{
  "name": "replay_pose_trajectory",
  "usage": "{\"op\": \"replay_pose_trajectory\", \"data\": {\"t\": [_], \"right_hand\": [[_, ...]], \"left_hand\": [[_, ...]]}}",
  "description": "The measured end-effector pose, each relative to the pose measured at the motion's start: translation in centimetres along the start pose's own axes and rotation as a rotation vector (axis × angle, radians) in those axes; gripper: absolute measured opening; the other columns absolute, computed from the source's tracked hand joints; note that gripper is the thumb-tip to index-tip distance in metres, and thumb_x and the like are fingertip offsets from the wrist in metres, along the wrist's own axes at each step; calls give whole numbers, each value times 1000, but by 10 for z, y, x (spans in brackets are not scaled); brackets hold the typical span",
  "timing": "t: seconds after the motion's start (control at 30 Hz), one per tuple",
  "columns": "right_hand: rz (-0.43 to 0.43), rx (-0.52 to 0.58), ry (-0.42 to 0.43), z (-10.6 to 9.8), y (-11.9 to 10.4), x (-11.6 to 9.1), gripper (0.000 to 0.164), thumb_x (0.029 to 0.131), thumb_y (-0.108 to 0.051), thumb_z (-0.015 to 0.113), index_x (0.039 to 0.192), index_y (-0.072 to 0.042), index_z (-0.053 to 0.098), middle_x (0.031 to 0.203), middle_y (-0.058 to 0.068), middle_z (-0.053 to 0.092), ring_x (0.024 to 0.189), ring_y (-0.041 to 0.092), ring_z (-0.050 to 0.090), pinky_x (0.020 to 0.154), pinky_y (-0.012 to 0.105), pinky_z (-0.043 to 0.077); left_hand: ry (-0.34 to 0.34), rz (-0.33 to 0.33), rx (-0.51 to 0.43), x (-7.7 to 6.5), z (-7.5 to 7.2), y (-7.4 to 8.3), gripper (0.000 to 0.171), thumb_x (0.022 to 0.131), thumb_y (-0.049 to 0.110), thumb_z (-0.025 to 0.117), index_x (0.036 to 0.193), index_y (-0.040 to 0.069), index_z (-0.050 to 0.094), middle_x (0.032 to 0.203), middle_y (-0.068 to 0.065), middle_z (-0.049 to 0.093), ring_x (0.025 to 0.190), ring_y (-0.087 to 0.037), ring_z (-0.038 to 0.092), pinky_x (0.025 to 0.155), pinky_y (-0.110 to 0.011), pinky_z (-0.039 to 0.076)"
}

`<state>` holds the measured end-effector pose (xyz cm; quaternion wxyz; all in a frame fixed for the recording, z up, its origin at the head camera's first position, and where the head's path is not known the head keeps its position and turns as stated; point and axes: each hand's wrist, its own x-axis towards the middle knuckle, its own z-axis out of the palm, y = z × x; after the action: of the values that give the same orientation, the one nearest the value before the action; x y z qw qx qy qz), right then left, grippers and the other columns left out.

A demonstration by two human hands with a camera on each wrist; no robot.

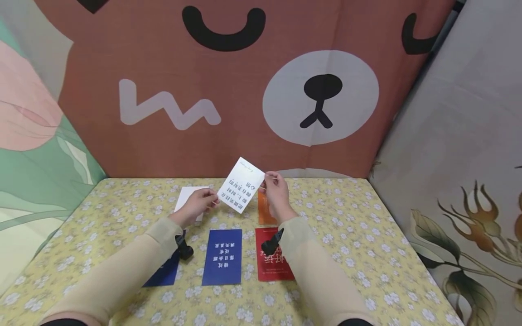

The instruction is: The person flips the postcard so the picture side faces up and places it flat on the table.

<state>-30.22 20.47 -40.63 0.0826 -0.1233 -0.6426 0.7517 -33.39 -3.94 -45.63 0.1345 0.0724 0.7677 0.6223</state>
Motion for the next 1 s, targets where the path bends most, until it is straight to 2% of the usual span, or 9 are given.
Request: {"op": "replay_pose_trajectory", "data": {"t": [0.1, 0.27, 0.5, 0.63, 0.73, 0.83, 1.0], "right_hand": [[9, 38, 3, 3, 4, 2, 27, 110, -13, 50, 135, 0, 51, 118, 16, 56, 102, 23, 60, 106, 45, 48], [4, 38, -16, 11, 10, 3, 40, 108, -6, 49, 148, 0, 50, 120, 15, 54, 108, 26, 59, 109, 47, 45], [73, -71, -71, 18, 17, -3, 53, 106, -7, 50, 159, -9, 41, 123, 16, 53, 117, 33, 56, 111, 48, 43], [109, -130, -121, 23, 23, -7, 56, 104, -7, 52, 159, -9, 41, 132, 19, 54, 123, 37, 56, 109, 49, 44], [137, -154, -164, 25, 29, -7, 54, 106, -9, 52, 158, -2, 39, 145, 20, 51, 127, 35, 55, 109, 48, 45], [179, -137, -193, 22, 36, -6, 53, 107, -10, 50, 157, 3, 36, 151, 20, 48, 131, 34, 53, 110, 47, 44], [222, -79, -193, 18, 43, -1, 49, 109, -12, 48, 155, 3, 40, 149, 20, 50, 131, 33, 52, 111, 44, 44]], "left_hand": [[-5, -2, 0, -2, 0, -1, 21, 111, 13, 50, 112, -3, 62, 106, -19, 66, 96, -33, 64, 77, -38, 53], [-27, -10, 23, -8, -1, 1, 25, 111, 13, 49, 113, -8, 62, 109, -23, 65, 95, -31, 64, 81, -39, 53], [-25, -28, 59, -17, -9, 2, 23, 110, 10, 47, 111, -8, 61, 103, -21, 67, 88, -29, 65, 76, -37, 51], [-37, -60, 70, -19, -12, 1, 23, 110, 10, 47, 108, -8, 62, 96, -19, 67, 79, -24, 61, 66, -32, 46], [-68, -99, 90, -18, -13, -1, 25, 110, 10, 46, 104, -6, 64, 89, -15, 67, 70, -19, 55, 60, -29, 40], [-99, -129, 132, -18, -14, -3, 24, 109, 10, 47, 101, -4, 65, 84, -11, 66, 68, -17, 54, 57, -28, 38], [-139, -97, 241, -20, -13, -1, 22, 108, 11, 51, 100, -3, 67, 84, -10, 66, 71, -19, 59, 60, -29, 44]]}}
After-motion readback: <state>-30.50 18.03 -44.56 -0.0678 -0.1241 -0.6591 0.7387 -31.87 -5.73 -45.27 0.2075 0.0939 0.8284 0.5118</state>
